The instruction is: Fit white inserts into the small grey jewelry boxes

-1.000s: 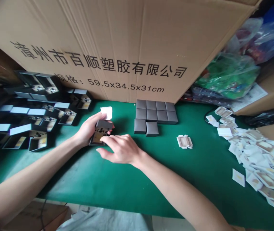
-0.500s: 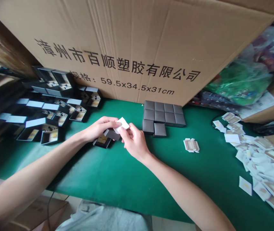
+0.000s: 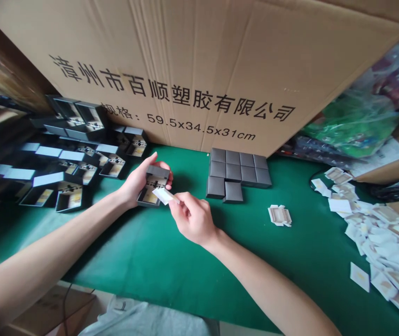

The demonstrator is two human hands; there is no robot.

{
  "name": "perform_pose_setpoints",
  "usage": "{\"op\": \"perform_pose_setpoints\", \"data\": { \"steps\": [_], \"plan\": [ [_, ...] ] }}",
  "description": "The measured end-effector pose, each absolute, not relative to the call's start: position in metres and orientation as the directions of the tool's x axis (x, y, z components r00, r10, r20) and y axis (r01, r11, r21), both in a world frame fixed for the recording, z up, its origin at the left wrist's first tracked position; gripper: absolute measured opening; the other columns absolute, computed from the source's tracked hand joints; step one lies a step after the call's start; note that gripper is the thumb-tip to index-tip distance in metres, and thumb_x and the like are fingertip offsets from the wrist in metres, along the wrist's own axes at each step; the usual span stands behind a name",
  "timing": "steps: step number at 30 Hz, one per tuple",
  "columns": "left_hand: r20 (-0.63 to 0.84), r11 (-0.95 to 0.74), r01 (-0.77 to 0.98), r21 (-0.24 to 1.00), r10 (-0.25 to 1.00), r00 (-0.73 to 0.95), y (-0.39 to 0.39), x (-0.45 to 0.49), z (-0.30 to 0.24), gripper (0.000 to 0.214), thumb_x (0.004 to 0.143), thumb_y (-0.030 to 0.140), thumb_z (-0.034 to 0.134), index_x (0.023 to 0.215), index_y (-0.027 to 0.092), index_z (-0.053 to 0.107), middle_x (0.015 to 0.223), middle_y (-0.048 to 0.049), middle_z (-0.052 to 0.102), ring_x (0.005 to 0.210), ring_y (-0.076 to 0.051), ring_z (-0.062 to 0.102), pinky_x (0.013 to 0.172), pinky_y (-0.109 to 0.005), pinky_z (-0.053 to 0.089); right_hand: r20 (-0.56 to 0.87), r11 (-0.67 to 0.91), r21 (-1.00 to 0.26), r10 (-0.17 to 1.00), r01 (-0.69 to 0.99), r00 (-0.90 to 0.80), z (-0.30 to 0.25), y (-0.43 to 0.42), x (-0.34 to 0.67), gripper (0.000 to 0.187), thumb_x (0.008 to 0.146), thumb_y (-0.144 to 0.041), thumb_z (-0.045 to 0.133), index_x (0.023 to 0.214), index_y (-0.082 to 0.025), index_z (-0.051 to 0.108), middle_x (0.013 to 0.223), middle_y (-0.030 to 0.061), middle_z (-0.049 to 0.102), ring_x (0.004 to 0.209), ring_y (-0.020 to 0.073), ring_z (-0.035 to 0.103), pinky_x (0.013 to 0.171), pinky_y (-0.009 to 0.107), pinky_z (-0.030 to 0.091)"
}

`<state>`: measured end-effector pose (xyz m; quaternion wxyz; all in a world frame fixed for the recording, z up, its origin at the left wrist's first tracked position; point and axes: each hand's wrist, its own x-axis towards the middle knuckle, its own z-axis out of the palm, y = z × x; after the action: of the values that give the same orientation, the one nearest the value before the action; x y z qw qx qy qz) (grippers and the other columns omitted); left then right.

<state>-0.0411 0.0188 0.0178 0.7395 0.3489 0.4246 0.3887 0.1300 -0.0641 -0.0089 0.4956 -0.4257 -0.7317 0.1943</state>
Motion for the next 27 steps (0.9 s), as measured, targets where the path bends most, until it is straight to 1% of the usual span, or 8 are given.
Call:
{"op": "perform_pose_setpoints", "data": {
  "steps": [5,9,11,15,18,21,25,27],
  "plan": [
    [-0.28,0.423,-0.348,0.837,0.877,0.391,0.016,-0.039,0.016,0.057,0.083,0.073,0.058,0.072,0.017,0.061,0.067,-0.0037,0.064,0.061,-0.016,0.064,0.062,-0.03,0.055,0.568,0.611,-0.662,0.787,0.434,-0.241,-0.01,-0.063,0.129,0.013,0.101,-0.026,0.052,0.097,-0.019,0.062,0.071,-0.0003,0.073,0.052,0.0087,0.062,0.055,0.02,0.05],
    [-0.243,0.415,-0.284,0.865,0.839,0.487,0.014,-0.038,0.012,0.065,0.083,0.08,0.05,0.069,0.018,0.059,0.069,-0.0057,0.065,0.066,-0.018,0.065,0.065,-0.031,0.055,0.647,0.737,-0.512,0.669,0.442,-0.366,-0.01,-0.062,0.129,0.015,0.101,-0.022,0.05,0.101,-0.02,0.065,0.076,0.0005,0.075,0.061,0.0105,0.068,0.063,0.022,0.055],
    [-0.238,0.415,-0.24,0.878,0.813,0.532,0.011,-0.037,0.011,0.067,0.085,0.081,0.045,0.068,0.018,0.059,0.069,-0.0055,0.064,0.068,-0.019,0.065,0.067,-0.031,0.055,0.662,0.771,-0.463,0.629,0.436,-0.408,-0.01,-0.062,0.128,0.016,0.099,-0.019,0.051,0.104,-0.019,0.066,0.079,0.0006,0.076,0.064,0.0111,0.069,0.065,0.023,0.056],
    [-0.239,0.396,-0.192,0.898,0.805,0.543,0.007,-0.035,0.011,0.069,0.085,0.083,0.04,0.07,0.019,0.061,0.071,-0.0059,0.063,0.071,-0.02,0.064,0.066,-0.031,0.054,0.648,0.75,-0.488,0.654,0.445,-0.391,-0.011,-0.06,0.128,0.018,0.099,-0.019,0.053,0.109,-0.019,0.068,0.087,0.0018,0.079,0.068,0.0113,0.072,0.067,0.022,0.057],
    [-0.247,0.399,-0.176,0.9,0.8,0.547,0.005,-0.033,0.013,0.07,0.084,0.084,0.039,0.07,0.019,0.061,0.074,-0.007,0.064,0.076,-0.022,0.065,0.067,-0.031,0.054,0.618,0.715,-0.506,0.69,0.481,-0.377,-0.012,-0.06,0.128,0.021,0.1,-0.023,0.053,0.11,-0.018,0.07,0.086,0.0021,0.079,0.066,0.0113,0.072,0.067,0.022,0.057],
    [-0.253,0.426,-0.192,0.884,0.782,0.569,0.004,-0.033,0.015,0.068,0.086,0.082,0.039,0.07,0.019,0.06,0.077,-0.0078,0.066,0.082,-0.023,0.067,0.07,-0.032,0.054,0.629,0.718,-0.496,0.685,0.488,-0.368,-0.012,-0.06,0.128,0.021,0.1,-0.023,0.053,0.111,-0.018,0.07,0.088,0.0023,0.079,0.067,0.0117,0.073,0.07,0.022,0.058],
    [-0.319,0.486,-0.126,0.865,0.726,0.609,0.003,-0.036,0.018,0.065,0.088,0.079,0.037,0.08,0.019,0.062,0.086,-0.0089,0.069,0.075,-0.022,0.066,0.063,-0.031,0.053,0.624,0.677,-0.541,0.721,0.499,-0.302,-0.01,-0.06,0.129,0.02,0.102,-0.023,0.051,0.108,-0.02,0.069,0.092,0.0024,0.079,0.072,0.012,0.073,0.069,0.021,0.057],
    [-0.334,0.491,-0.098,0.866,0.712,0.617,0.004,-0.039,0.018,0.066,0.088,0.081,0.037,0.087,0.02,0.062,0.083,-0.0072,0.068,0.068,-0.02,0.064,0.058,-0.029,0.051,0.605,0.639,-0.588,0.754,0.495,-0.254,-0.009,-0.06,0.129,0.019,0.102,-0.024,0.05,0.105,-0.02,0.069,0.091,0.0029,0.078,0.07,0.0117,0.071,0.065,0.021,0.055]
  ]
}}
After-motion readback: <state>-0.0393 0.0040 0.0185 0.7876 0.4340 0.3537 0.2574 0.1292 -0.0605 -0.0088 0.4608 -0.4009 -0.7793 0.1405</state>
